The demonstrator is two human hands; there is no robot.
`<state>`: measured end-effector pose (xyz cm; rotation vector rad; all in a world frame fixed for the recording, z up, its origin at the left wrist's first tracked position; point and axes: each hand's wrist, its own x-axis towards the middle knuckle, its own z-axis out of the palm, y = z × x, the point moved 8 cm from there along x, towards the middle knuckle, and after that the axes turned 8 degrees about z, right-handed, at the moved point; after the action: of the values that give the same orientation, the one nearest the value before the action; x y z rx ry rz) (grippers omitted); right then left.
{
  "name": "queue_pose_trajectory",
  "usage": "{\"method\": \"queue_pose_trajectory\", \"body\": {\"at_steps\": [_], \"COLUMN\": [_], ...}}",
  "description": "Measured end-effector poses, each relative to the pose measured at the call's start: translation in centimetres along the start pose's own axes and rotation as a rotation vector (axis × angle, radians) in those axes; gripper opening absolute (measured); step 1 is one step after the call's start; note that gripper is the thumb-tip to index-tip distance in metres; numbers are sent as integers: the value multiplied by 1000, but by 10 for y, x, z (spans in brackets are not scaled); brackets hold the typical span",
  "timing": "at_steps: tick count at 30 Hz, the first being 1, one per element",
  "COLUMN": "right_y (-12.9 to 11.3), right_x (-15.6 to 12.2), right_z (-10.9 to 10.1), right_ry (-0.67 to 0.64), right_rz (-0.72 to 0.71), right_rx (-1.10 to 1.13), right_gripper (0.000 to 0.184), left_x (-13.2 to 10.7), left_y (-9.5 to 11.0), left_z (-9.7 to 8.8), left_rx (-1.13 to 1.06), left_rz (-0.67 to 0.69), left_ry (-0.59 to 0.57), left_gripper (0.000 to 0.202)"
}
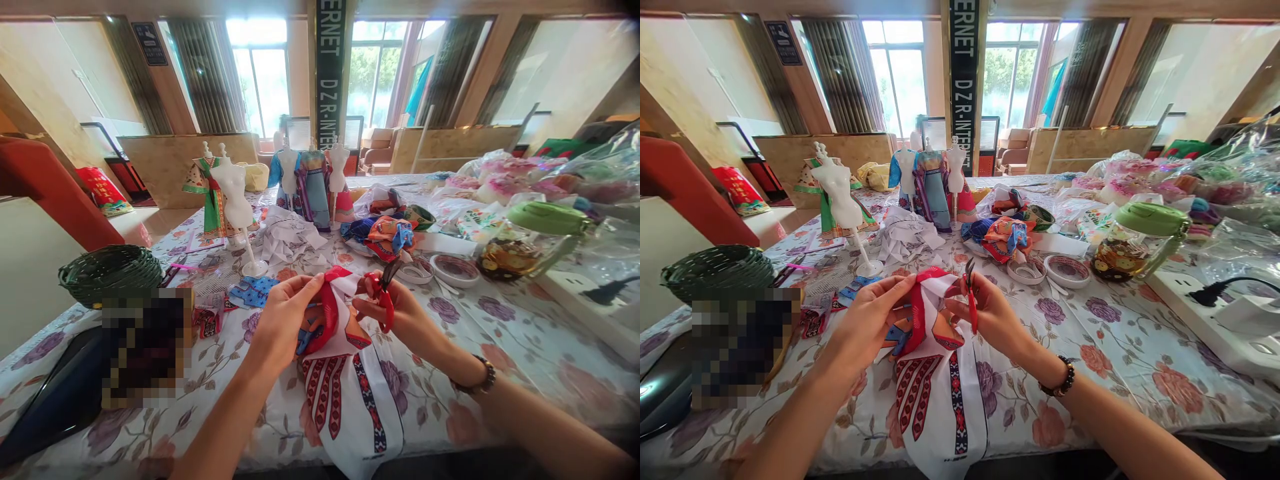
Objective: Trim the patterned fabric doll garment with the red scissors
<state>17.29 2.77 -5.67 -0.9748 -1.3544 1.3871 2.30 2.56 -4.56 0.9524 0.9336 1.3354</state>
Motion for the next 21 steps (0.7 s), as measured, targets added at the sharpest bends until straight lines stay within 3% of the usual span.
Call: {"method": "queue_pose_trajectory", "body": {"at_steps": [6,9,12,21], "right_y": [-1,-5,-6,-2], "right_x": [0,-2,-3,5], "right_z": [3,12,15,12], "right_ry": [-5,-60,-32,-18], "right_rz": [-46,-76,-100,25], "right_rx": [-100,-161,-180,77], "right_gripper": [41,44,42,35], "left_x": [-10,-12,-10,-15], "left_y": [-8,-6,-3,6], "left_z": [4,2,-2,-22], "left_rx": [109,146,161,198], "left_rz": [-39,-20,11,105], "left_ry": [-43,-34,-27,53], "left_gripper": [29,28,28,23]}}
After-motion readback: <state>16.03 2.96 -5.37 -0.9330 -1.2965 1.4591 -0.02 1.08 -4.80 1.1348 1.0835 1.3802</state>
